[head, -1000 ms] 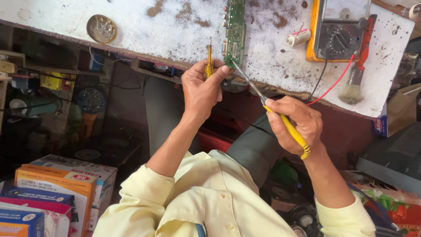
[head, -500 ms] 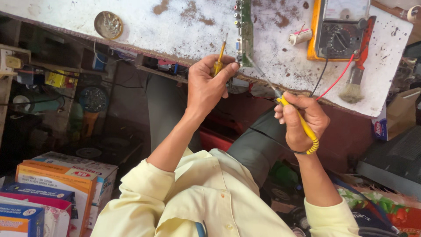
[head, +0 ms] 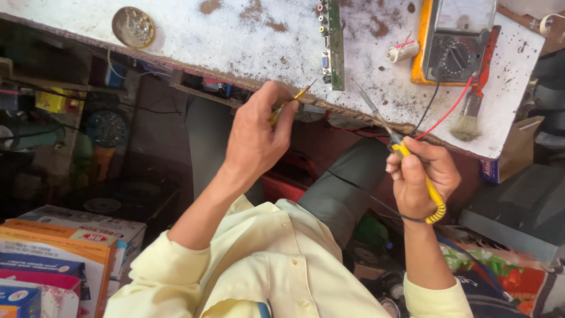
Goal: The person is soldering a green circuit board using a soldering iron and a screwdriver. They hold the board steady with one hand while applying heat and solder with the other, working on various connection points along the board's edge.
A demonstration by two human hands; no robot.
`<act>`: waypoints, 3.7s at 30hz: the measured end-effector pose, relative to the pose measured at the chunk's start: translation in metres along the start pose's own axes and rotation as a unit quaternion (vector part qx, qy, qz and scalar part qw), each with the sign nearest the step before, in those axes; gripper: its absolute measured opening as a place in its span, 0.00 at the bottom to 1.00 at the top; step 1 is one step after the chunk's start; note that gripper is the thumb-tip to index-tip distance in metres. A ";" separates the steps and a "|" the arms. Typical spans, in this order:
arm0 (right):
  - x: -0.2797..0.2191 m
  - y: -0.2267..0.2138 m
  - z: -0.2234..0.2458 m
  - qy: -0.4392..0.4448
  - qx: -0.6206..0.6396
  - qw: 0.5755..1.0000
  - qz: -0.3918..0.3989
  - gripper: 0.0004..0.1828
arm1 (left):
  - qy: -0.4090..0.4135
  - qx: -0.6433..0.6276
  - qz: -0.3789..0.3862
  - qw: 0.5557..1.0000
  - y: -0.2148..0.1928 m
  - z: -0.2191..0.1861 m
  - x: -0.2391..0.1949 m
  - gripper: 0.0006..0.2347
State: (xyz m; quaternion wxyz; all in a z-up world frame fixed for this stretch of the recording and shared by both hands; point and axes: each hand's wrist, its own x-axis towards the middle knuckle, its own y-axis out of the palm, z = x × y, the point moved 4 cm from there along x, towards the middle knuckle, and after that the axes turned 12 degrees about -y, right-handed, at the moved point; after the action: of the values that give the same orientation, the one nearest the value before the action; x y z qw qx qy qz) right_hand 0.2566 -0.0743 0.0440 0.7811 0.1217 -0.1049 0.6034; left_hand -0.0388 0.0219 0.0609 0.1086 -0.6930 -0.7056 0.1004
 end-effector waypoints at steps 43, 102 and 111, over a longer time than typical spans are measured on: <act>-0.009 0.032 -0.001 -0.093 -0.108 0.989 0.025 0.17 | 0.090 0.134 0.104 0.981 -0.020 -0.008 0.036 0.05; -0.006 0.016 -0.002 0.061 0.011 0.998 -0.020 0.13 | 0.095 0.247 0.162 0.951 0.023 -0.058 0.051 0.07; 0.053 -0.009 -0.002 0.109 -0.004 0.991 0.073 0.09 | 0.069 0.234 0.171 0.955 0.018 -0.060 0.057 0.05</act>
State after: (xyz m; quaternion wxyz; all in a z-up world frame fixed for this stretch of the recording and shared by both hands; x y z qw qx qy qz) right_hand 0.2785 -0.0272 0.0585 0.7425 0.0438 -0.0301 0.6677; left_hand -0.0048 0.0786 0.1142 0.2973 -0.7640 -0.5240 0.2311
